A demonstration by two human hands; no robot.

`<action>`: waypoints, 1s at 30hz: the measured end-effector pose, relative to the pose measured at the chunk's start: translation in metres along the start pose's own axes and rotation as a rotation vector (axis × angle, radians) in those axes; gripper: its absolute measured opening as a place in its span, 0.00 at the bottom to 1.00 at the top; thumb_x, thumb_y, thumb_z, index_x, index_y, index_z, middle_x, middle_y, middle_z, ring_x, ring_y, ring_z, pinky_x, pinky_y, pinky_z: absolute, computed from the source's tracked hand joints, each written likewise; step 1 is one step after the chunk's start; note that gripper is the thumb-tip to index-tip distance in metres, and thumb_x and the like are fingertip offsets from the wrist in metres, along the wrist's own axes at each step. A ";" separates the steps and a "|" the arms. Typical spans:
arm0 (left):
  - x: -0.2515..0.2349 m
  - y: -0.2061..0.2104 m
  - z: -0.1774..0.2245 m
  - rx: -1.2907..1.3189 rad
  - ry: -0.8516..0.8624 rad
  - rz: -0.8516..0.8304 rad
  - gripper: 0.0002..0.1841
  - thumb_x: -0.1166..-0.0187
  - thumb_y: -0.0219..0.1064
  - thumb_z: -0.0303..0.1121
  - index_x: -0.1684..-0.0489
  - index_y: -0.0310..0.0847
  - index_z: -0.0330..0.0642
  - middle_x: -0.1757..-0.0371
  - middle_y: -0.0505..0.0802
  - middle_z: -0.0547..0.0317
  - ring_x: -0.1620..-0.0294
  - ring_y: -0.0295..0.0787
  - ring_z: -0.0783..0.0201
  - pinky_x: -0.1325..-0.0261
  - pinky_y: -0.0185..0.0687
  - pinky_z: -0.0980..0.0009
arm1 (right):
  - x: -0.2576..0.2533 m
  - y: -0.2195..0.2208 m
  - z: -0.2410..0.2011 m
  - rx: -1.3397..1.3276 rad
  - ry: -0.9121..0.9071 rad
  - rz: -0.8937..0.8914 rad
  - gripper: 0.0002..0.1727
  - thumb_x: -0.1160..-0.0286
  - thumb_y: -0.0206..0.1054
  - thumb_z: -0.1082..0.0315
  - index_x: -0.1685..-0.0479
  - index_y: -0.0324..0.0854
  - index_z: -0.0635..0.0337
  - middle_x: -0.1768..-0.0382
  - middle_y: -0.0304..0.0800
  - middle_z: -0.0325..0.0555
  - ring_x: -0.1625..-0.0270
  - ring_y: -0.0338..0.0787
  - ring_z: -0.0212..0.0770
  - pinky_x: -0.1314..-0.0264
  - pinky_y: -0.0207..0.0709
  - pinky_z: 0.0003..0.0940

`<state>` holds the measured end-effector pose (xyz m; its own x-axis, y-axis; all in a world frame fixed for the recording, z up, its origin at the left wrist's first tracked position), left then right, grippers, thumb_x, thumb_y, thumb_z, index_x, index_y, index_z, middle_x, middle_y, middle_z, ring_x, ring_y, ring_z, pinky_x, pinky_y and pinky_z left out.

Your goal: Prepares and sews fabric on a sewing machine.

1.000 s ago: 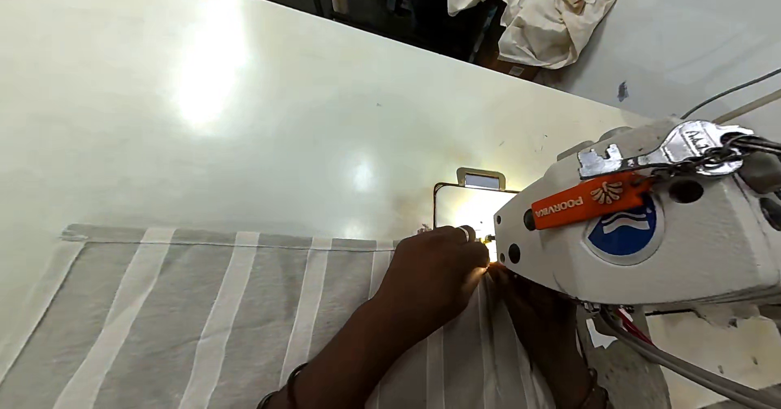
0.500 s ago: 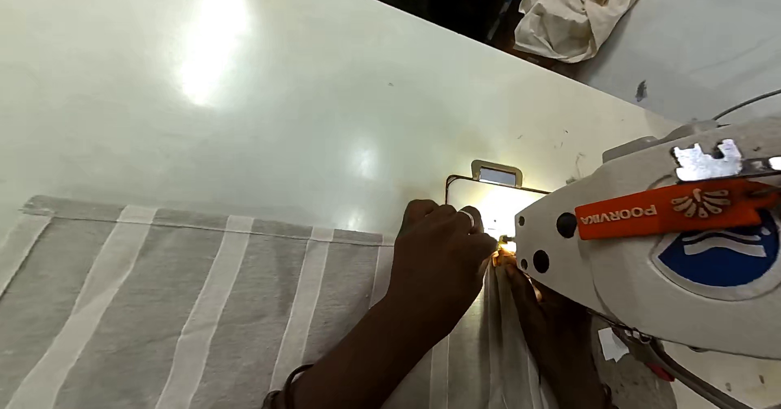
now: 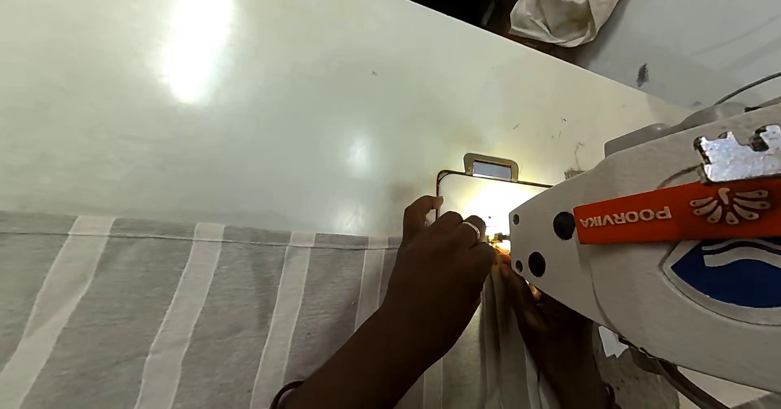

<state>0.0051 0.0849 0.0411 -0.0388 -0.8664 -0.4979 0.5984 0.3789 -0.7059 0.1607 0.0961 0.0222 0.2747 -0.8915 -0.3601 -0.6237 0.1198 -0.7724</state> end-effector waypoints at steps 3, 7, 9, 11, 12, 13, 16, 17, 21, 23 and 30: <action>0.000 -0.001 0.000 -0.003 0.003 0.009 0.07 0.35 0.71 0.29 0.83 0.88 0.47 0.72 0.88 0.60 0.65 0.87 0.59 0.31 0.67 0.41 | 0.002 -0.001 0.002 -0.003 0.006 0.003 0.12 0.29 0.70 0.61 0.71 0.92 0.61 0.79 0.85 0.36 0.77 0.77 0.18 0.70 0.70 0.11; 0.000 -0.001 -0.005 0.026 -0.039 0.010 0.07 0.35 0.72 0.30 0.83 0.87 0.47 0.73 0.87 0.62 0.67 0.86 0.61 0.32 0.68 0.42 | 0.001 0.000 0.003 -0.025 0.031 -0.006 0.13 0.28 0.69 0.60 0.72 0.91 0.59 0.79 0.85 0.33 0.76 0.77 0.16 0.69 0.70 0.11; 0.000 0.000 -0.008 0.044 -0.067 0.001 0.07 0.35 0.72 0.31 0.83 0.86 0.48 0.72 0.87 0.63 0.67 0.86 0.62 0.31 0.68 0.41 | 0.002 0.001 0.005 -0.037 0.058 -0.023 0.13 0.26 0.70 0.58 0.69 0.92 0.58 0.77 0.86 0.32 0.75 0.79 0.15 0.68 0.72 0.10; -0.001 0.000 -0.008 0.041 -0.071 0.001 0.08 0.36 0.72 0.31 0.84 0.86 0.48 0.73 0.87 0.63 0.67 0.86 0.62 0.31 0.69 0.41 | 0.002 0.002 0.005 -0.047 0.052 -0.017 0.14 0.26 0.70 0.58 0.70 0.91 0.58 0.79 0.85 0.31 0.77 0.77 0.15 0.70 0.70 0.10; -0.001 0.000 -0.007 0.038 -0.068 0.006 0.08 0.36 0.71 0.30 0.85 0.86 0.48 0.73 0.87 0.63 0.67 0.86 0.62 0.31 0.68 0.41 | 0.002 0.001 0.004 -0.043 0.047 -0.015 0.15 0.26 0.69 0.57 0.72 0.91 0.58 0.80 0.84 0.31 0.77 0.76 0.16 0.71 0.69 0.10; -0.001 -0.001 -0.007 0.035 -0.065 0.011 0.08 0.36 0.71 0.30 0.85 0.86 0.48 0.73 0.87 0.63 0.67 0.86 0.62 0.31 0.68 0.41 | 0.001 0.001 0.004 -0.041 0.045 -0.015 0.15 0.26 0.69 0.58 0.72 0.91 0.59 0.80 0.83 0.32 0.77 0.76 0.16 0.71 0.69 0.10; -0.001 0.000 -0.005 0.031 -0.051 0.015 0.07 0.36 0.71 0.29 0.84 0.87 0.48 0.73 0.87 0.62 0.67 0.86 0.61 0.30 0.67 0.40 | 0.001 0.000 0.003 -0.043 0.047 -0.020 0.15 0.26 0.70 0.58 0.75 0.90 0.58 0.81 0.83 0.31 0.77 0.76 0.15 0.71 0.69 0.10; -0.001 -0.001 -0.004 0.027 -0.042 0.016 0.07 0.37 0.71 0.29 0.84 0.87 0.48 0.74 0.86 0.62 0.67 0.86 0.60 0.30 0.66 0.40 | 0.001 -0.001 0.003 -0.045 0.044 -0.013 0.15 0.27 0.70 0.58 0.78 0.88 0.58 0.82 0.81 0.31 0.78 0.74 0.15 0.72 0.68 0.10; -0.001 -0.002 -0.001 0.009 -0.015 0.031 0.08 0.37 0.71 0.28 0.86 0.84 0.47 0.77 0.84 0.61 0.68 0.84 0.59 0.31 0.66 0.40 | 0.001 -0.001 0.001 -0.033 0.040 -0.016 0.15 0.27 0.70 0.59 0.76 0.88 0.60 0.80 0.83 0.33 0.76 0.77 0.15 0.69 0.71 0.10; -0.001 -0.002 -0.001 0.012 -0.016 0.038 0.09 0.37 0.70 0.28 0.87 0.84 0.47 0.77 0.84 0.61 0.69 0.84 0.59 0.31 0.65 0.40 | 0.001 -0.001 0.001 -0.028 0.033 -0.019 0.14 0.27 0.69 0.60 0.75 0.89 0.60 0.79 0.84 0.33 0.75 0.78 0.15 0.68 0.72 0.10; -0.001 -0.002 -0.003 0.025 -0.035 0.040 0.08 0.36 0.70 0.28 0.85 0.85 0.47 0.76 0.84 0.62 0.70 0.84 0.61 0.31 0.66 0.39 | 0.001 -0.001 0.002 -0.036 0.030 -0.028 0.12 0.28 0.70 0.61 0.74 0.91 0.58 0.80 0.84 0.31 0.76 0.78 0.14 0.70 0.71 0.10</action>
<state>0.0017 0.0860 0.0410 0.0131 -0.8618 -0.5071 0.6189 0.4053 -0.6729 0.1625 0.0960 0.0215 0.2705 -0.9070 -0.3227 -0.6424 0.0796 -0.7622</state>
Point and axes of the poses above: each hand's wrist, its own x-axis away from the middle knuckle, its own y-axis out of the palm, z = x × y, the point moved 9 cm from there along -x, towards the middle knuckle
